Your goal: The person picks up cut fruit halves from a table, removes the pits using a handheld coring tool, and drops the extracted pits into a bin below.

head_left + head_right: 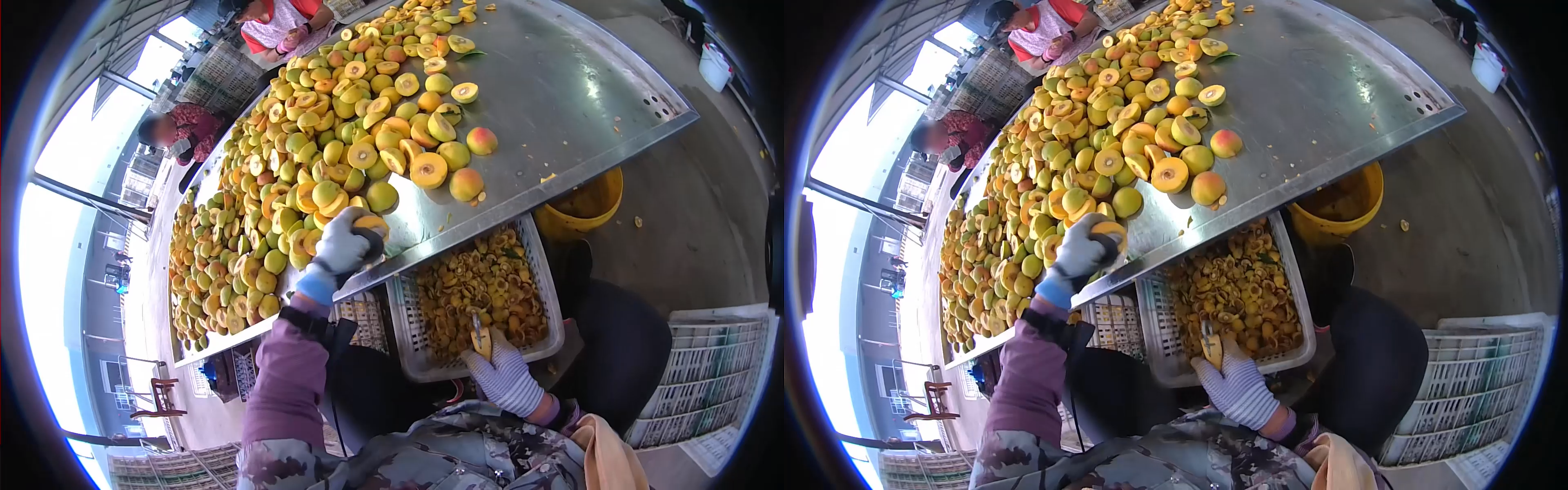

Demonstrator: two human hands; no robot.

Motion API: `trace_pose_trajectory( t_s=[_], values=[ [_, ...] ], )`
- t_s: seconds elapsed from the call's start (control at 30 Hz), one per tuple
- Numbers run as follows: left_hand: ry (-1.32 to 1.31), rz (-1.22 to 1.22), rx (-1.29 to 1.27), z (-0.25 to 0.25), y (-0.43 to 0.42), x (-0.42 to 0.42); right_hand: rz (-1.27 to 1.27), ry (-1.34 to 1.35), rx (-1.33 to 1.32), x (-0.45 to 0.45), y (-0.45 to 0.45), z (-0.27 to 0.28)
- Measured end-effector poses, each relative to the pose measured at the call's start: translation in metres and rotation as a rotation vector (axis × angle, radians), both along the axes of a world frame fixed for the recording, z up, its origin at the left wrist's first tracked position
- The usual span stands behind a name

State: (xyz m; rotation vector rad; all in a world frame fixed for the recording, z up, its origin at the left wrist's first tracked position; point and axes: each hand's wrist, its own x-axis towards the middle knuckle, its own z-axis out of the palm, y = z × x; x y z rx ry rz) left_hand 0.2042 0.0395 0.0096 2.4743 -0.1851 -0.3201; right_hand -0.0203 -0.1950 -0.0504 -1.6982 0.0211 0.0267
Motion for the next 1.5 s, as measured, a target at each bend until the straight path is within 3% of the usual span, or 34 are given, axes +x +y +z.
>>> trace_pose_trajectory(
  t_s=[0.03, 0.07, 0.13, 0.2, 0.27, 0.37, 0.47, 0.83, 0.9, 0.93, 0.97, 1.0, 1.03, 1.2, 1.27, 1.33, 1.37, 1.43, 1.47, 1.5],
  values=[
    [0.271, 0.16, -0.356, 0.018, -0.004, -0.017, 0.019, 0.037, -0.099, -0.003, 0.001, 0.001],
    [0.335, 0.039, -0.621, 0.032, -0.008, -0.04, 0.021, 0.039, -0.098, -0.004, 0.003, 0.007],
    [0.411, 0.003, -0.851, 0.025, -0.016, -0.076, 0.031, -0.085, -0.272, -0.005, 0.009, 0.023],
    [0.307, 0.05, -0.952, 0.012, -0.037, -0.116, 0.025, -0.16, -0.334, -0.008, 0.016, 0.023],
    [0.415, 0.187, -1.091, 0.002, -0.05, -0.145, 0.044, -0.22, -0.426, -0.01, 0.022, 0.019],
    [0.43, 0.155, -1.23, -0.022, -0.053, -0.172, 0.063, -0.215, -0.536, -0.016, 0.025, 0.017],
    [0.456, 0.138, -1.321, -0.016, -0.059, -0.187, 0.103, -0.194, -0.636, -0.017, 0.026, 0.021],
    [0.434, 0.261, -1.382, -0.014, -0.069, -0.205, 0.181, -0.152, -0.568, -0.022, 0.036, 0.013],
    [-0.069, 0.126, -0.6, -0.004, -0.074, -0.21, 0.21, -0.138, -0.572, -0.024, 0.036, 0.017],
    [-0.069, 0.128, -0.599, -0.005, -0.075, -0.21, 0.24, -0.126, -0.573, -0.025, 0.037, 0.019],
    [0.039, 0.226, -0.832, -0.006, -0.076, -0.209, 0.241, -0.126, -0.571, -0.026, 0.037, 0.018],
    [0.152, 0.325, -1.062, -0.007, -0.077, -0.208, 0.262, -0.148, -0.539, -0.026, 0.038, 0.017],
    [0.139, 0.347, -1.106, -0.007, -0.08, -0.207, 0.28, -0.168, -0.507, -0.027, 0.038, 0.017],
    [0.096, 0.24, -1.015, -0.01, -0.071, -0.2, 0.388, -0.102, -0.241, -0.027, 0.031, 0.023],
    [0.028, -0.064, -0.993, -0.009, -0.064, -0.197, 0.407, -0.145, -0.113, -0.025, 0.033, 0.018],
    [0.092, 0.032, -0.823, 0.011, -0.071, -0.2, 0.362, -0.458, 0.097, -0.022, 0.039, 0.009],
    [0.222, -0.035, -0.939, 0.013, -0.071, -0.2, 0.347, -0.561, 0.164, -0.023, 0.038, 0.006],
    [0.417, -0.174, -1.27, 0.005, -0.074, -0.194, 0.801, 0.473, 0.604, -0.028, 0.019, 0.02],
    [0.409, -0.174, -1.273, 0.003, -0.076, -0.196, 0.806, 0.471, 0.599, -0.026, 0.011, 0.029],
    [0.323, 0.037, -1.204, 0.006, -0.079, -0.197, 0.838, 0.549, 0.762, -0.022, 0.003, 0.038]
  ],
)
